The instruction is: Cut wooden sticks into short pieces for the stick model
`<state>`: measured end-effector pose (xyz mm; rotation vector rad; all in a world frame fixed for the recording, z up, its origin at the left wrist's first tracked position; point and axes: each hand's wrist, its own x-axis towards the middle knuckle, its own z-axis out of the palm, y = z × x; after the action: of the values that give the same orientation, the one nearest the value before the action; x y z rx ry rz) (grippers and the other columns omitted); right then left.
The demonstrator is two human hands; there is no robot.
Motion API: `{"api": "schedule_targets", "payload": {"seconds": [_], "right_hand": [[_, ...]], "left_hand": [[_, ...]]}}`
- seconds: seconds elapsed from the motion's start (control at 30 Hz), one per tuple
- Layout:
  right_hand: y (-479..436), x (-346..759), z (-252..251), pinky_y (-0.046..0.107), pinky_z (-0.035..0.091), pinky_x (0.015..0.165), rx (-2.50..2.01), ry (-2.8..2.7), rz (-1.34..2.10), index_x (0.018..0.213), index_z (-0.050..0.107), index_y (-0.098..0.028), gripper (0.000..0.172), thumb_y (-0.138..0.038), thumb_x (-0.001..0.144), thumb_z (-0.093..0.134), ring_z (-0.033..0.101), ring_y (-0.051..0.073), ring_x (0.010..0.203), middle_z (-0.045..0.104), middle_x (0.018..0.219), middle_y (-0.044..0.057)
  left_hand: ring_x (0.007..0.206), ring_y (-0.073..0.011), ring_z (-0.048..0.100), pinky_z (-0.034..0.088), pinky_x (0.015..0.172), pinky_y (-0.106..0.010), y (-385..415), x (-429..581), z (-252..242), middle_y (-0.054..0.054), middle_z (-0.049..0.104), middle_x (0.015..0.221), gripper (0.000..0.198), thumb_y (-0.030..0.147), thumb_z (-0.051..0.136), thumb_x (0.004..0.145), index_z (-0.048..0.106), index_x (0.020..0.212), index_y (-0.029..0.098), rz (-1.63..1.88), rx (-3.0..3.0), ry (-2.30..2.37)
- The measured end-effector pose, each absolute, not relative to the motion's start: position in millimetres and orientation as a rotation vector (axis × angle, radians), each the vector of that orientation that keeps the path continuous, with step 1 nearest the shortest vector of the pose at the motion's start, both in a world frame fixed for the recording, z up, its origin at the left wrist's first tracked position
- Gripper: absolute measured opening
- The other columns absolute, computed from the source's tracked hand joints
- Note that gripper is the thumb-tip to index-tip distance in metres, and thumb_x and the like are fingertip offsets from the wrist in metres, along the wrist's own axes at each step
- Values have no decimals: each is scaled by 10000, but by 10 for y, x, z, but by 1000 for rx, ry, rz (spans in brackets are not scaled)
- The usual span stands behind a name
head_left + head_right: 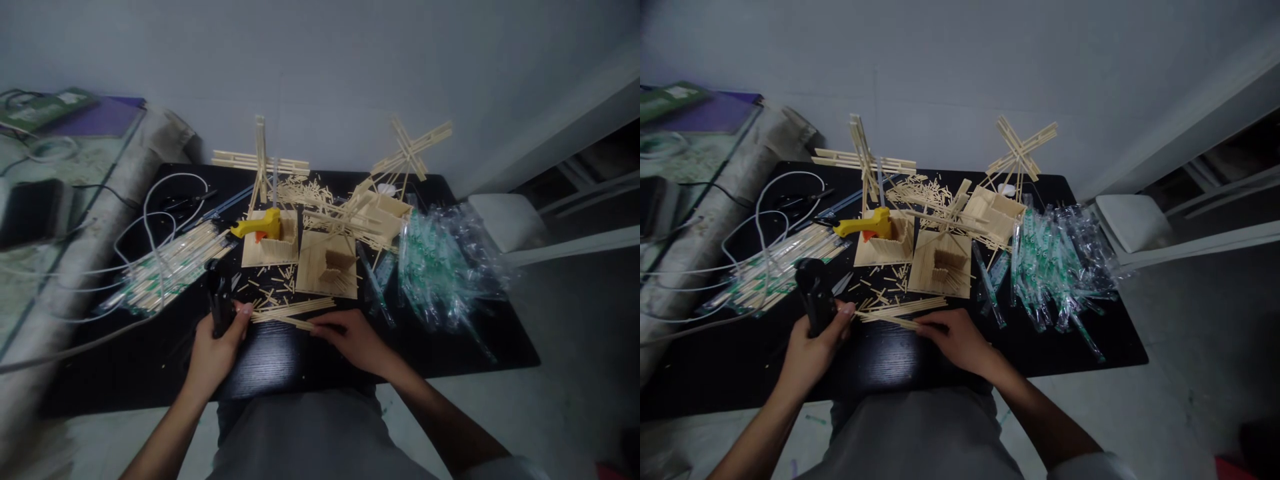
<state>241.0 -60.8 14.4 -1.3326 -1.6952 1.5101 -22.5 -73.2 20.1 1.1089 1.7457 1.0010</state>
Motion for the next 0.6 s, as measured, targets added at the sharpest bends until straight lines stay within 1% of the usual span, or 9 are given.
{"api": "schedule_targets", "payload": {"seconds": [0.13, 0.27, 0.3, 0.37, 0.43, 0.47, 0.53, 0.6], "right_hand": [[-615, 2392, 180, 317, 544, 857, -1318, -1689, 1547, 1042, 832, -227, 172, -301, 946, 710, 753, 216, 889, 829, 960, 28], [-613, 2401, 224, 296, 519, 816, -1318, -1693, 1578, 1028, 805, -205, 173, -288, 968, 666, 714, 187, 832, 799, 897, 20], [-607, 2413, 229, 291, 512, 802, -1330, -1684, 1574, 1020, 797, -202, 176, -296, 973, 657, 702, 181, 818, 790, 890, 20], [-593, 2442, 229, 282, 501, 767, -1354, -1652, 1554, 992, 784, -197, 181, -316, 978, 647, 675, 169, 787, 774, 879, 19], [-582, 2463, 218, 276, 490, 728, -1361, -1621, 1543, 974, 773, -196, 186, -335, 974, 649, 646, 159, 747, 760, 872, 19], [-580, 2467, 212, 273, 485, 710, -1360, -1607, 1546, 974, 769, -196, 188, -342, 972, 650, 632, 153, 724, 754, 870, 19], [-582, 2457, 203, 268, 476, 680, -1356, -1589, 1553, 959, 761, -196, 182, -344, 965, 655, 604, 141, 678, 740, 851, 15], [-591, 2437, 207, 264, 471, 673, -1357, -1585, 1554, 913, 751, -195, 175, -331, 964, 654, 589, 135, 659, 726, 826, 10]], "left_hand": [[504, -116, 454, 377, 490, -231, -729, -220, 166, 53, 491, 554, 385, 550, 694, 856, 591, 738, 199, 1006, 1105, 1740], [515, -120, 463, 378, 491, -235, -703, -384, 207, 29, 501, 559, 498, 630, 649, 870, 556, 643, 197, 878, 1208, 1708], [519, -122, 473, 380, 486, -235, -692, -449, 225, 20, 523, 570, 508, 650, 653, 858, 576, 652, 192, 854, 1225, 1746], [521, -135, 501, 399, 480, -239, -671, -573, 262, 14, 564, 596, 511, 688, 672, 815, 654, 768, 180, 900, 1176, 1850], [522, -152, 526, 419, 479, -247, -659, -647, 290, 12, 587, 603, 517, 696, 668, 794, 671, 836, 181, 943, 1136, 1986], [524, -160, 536, 427, 484, -252, -660, -656, 299, 13, 591, 600, 510, 692, 661, 791, 671, 838, 184, 931, 1164, 2035], [539, -175, 559, 447, 509, -260, -674, -625, 310, 14, 605, 601, 478, 671, 636, 802, 674, 820, 195, 812, 1317, 2027], [554, -184, 587, 466, 543, -263, -696, -571, 316, 12, 630, 613, 455, 649, 596, 832, 687, 819, 204, 636, 1489, 1891]]}}
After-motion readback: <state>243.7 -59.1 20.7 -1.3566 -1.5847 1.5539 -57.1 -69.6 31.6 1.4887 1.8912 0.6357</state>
